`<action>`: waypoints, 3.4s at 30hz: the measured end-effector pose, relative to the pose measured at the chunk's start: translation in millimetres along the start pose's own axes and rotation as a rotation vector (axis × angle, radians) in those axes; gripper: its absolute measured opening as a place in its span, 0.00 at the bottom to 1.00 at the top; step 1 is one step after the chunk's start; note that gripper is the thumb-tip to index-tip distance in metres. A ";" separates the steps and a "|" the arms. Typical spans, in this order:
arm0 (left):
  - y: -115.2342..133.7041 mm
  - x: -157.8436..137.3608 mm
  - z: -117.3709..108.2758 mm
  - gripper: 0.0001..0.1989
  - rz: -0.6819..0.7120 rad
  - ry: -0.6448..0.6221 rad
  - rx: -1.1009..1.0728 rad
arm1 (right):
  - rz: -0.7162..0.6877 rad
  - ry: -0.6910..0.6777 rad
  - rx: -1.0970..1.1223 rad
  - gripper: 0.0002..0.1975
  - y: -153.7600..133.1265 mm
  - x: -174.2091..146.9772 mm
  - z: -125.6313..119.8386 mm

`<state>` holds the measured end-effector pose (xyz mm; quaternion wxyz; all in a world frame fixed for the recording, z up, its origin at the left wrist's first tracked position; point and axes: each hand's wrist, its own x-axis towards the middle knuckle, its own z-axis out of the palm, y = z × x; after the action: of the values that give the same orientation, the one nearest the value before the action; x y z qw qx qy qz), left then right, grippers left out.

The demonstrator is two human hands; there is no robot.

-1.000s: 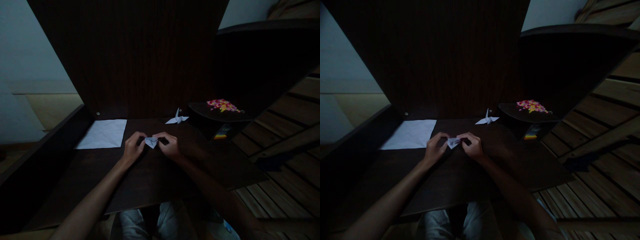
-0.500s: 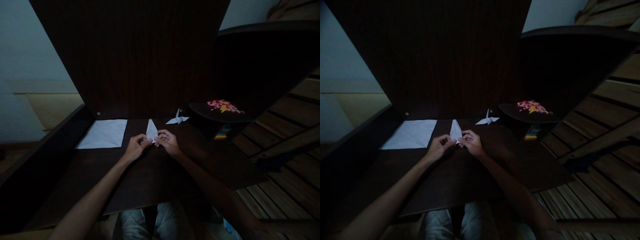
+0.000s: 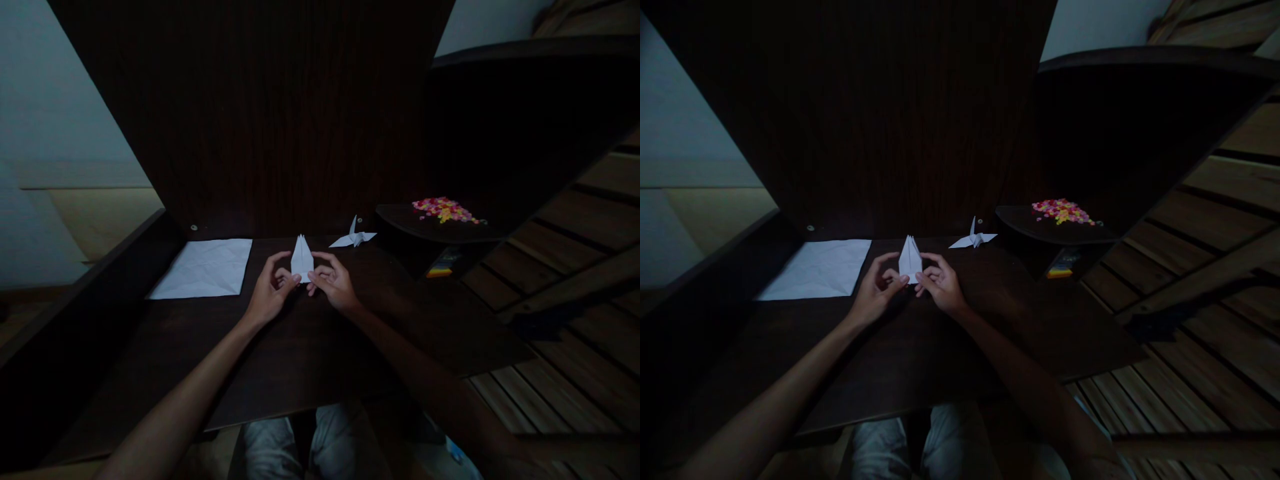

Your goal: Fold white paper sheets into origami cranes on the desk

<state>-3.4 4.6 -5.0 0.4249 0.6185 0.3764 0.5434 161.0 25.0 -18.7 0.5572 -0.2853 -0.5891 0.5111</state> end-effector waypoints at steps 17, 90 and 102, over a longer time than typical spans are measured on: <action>-0.8 0.5 -3.3 0.22 -0.017 -0.025 0.034 | 0.008 0.030 0.066 0.16 6.4 1.7 -1.6; 5.0 -7.4 -5.8 0.09 0.539 0.159 0.540 | -0.439 0.211 -0.543 0.06 -5.4 -9.9 2.6; 5.3 -9.3 -9.7 0.08 0.690 0.211 0.682 | -0.592 0.186 -0.744 0.12 -5.8 -14.7 -1.3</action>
<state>-14.2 -4.8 -2.8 -0.0467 0.7523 0.3470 0.5580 166.8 10.3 -19.0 0.5891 -0.3300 -0.7354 0.0573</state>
